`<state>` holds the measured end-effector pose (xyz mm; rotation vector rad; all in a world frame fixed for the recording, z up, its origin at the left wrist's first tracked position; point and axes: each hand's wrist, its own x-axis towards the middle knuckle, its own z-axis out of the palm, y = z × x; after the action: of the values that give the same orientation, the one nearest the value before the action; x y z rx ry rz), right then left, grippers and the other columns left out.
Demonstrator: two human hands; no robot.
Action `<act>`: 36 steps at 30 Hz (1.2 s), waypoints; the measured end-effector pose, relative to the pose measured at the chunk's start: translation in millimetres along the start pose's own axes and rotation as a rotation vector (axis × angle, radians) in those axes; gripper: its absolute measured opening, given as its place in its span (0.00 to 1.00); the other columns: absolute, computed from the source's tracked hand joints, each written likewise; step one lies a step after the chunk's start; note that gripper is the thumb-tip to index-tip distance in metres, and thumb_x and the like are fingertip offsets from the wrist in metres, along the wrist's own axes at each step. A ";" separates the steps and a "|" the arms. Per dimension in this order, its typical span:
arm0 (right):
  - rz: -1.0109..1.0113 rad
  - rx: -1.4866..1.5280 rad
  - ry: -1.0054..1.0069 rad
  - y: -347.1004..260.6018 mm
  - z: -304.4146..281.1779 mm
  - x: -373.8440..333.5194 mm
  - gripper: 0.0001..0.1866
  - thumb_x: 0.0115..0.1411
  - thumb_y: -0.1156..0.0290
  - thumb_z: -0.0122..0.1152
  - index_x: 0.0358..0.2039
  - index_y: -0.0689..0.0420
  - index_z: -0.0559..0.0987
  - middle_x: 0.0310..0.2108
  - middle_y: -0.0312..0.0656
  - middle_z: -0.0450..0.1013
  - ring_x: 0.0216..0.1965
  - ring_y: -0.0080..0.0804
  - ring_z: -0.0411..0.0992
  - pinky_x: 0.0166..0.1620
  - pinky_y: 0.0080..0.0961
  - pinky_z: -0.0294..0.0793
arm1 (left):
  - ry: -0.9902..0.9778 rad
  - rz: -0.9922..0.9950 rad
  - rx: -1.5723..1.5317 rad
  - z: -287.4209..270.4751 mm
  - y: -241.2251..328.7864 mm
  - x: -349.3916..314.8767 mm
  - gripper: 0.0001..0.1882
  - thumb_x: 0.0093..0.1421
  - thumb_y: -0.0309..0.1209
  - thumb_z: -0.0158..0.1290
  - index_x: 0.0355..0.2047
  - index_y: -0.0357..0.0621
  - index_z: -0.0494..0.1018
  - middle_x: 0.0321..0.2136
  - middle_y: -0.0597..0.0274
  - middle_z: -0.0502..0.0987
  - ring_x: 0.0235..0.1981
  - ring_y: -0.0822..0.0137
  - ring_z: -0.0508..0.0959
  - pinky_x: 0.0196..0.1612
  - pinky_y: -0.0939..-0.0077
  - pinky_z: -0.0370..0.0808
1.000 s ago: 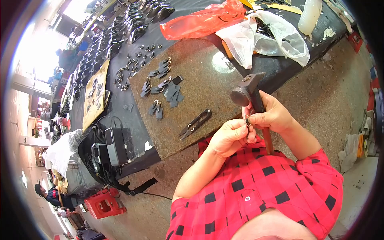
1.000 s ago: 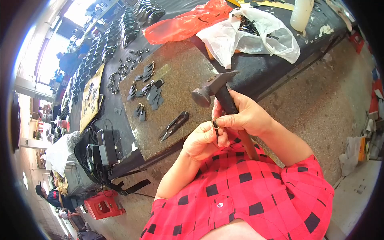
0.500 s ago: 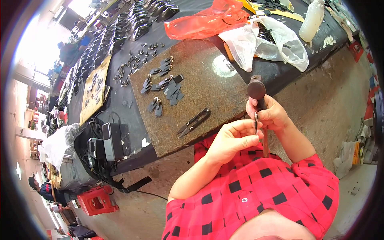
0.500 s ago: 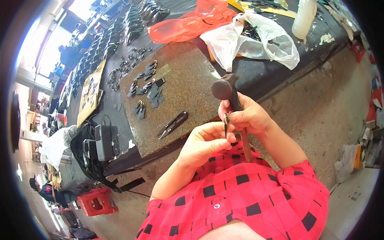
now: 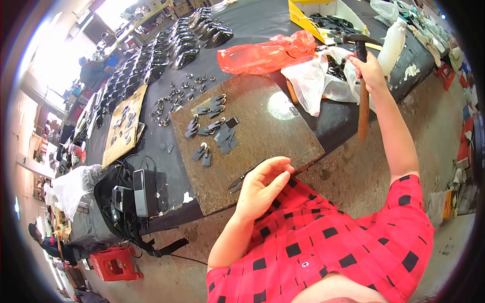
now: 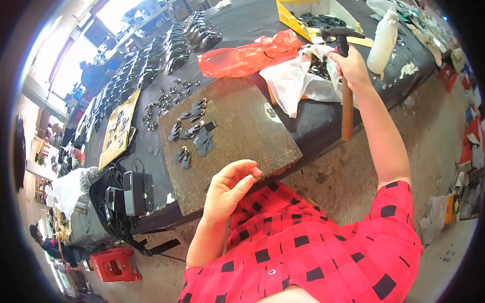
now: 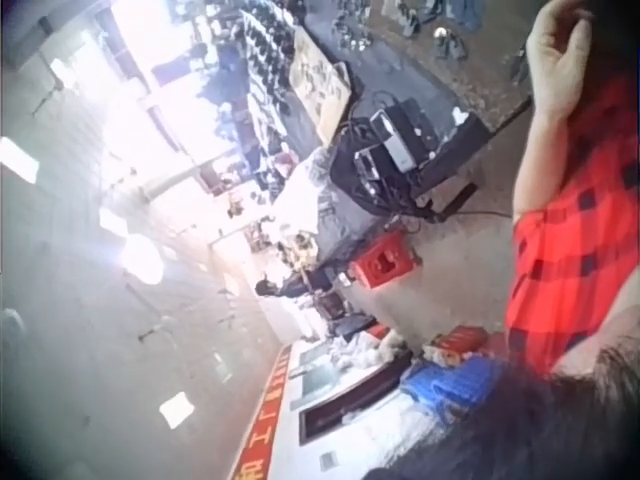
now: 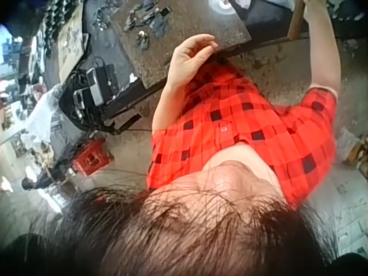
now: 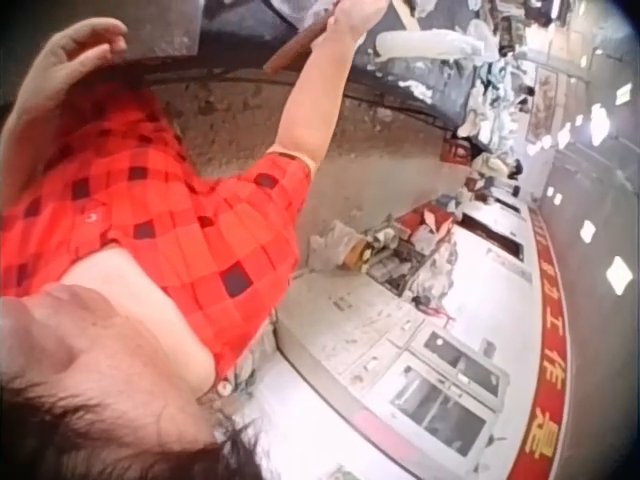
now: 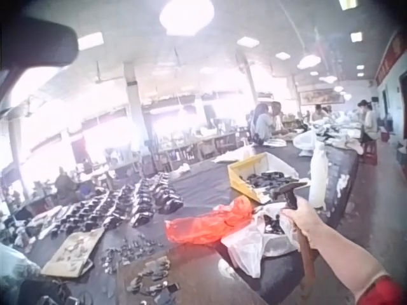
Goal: Attaching metal buckles to small leather straps for shoe manufacturing using a hammer.
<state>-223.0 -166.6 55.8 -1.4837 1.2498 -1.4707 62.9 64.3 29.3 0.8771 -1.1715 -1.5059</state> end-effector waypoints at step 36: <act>-0.697 -0.893 -0.539 -24.4 133.2 -98.6 0.17 0.45 0.67 0.59 0.35 0.60 0.68 0.34 0.47 0.65 0.37 0.45 0.65 0.38 0.34 0.65 | 0.422 0.025 1.601 -128.4 42.6 76.1 0.11 0.43 0.32 0.56 0.30 0.47 0.71 0.30 0.61 0.73 0.37 0.58 0.70 0.43 0.64 0.63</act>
<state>-77.9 -86.3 32.1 -2.8913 1.1248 -0.7216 175.7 -42.0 38.1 2.0127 -1.9280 -0.0072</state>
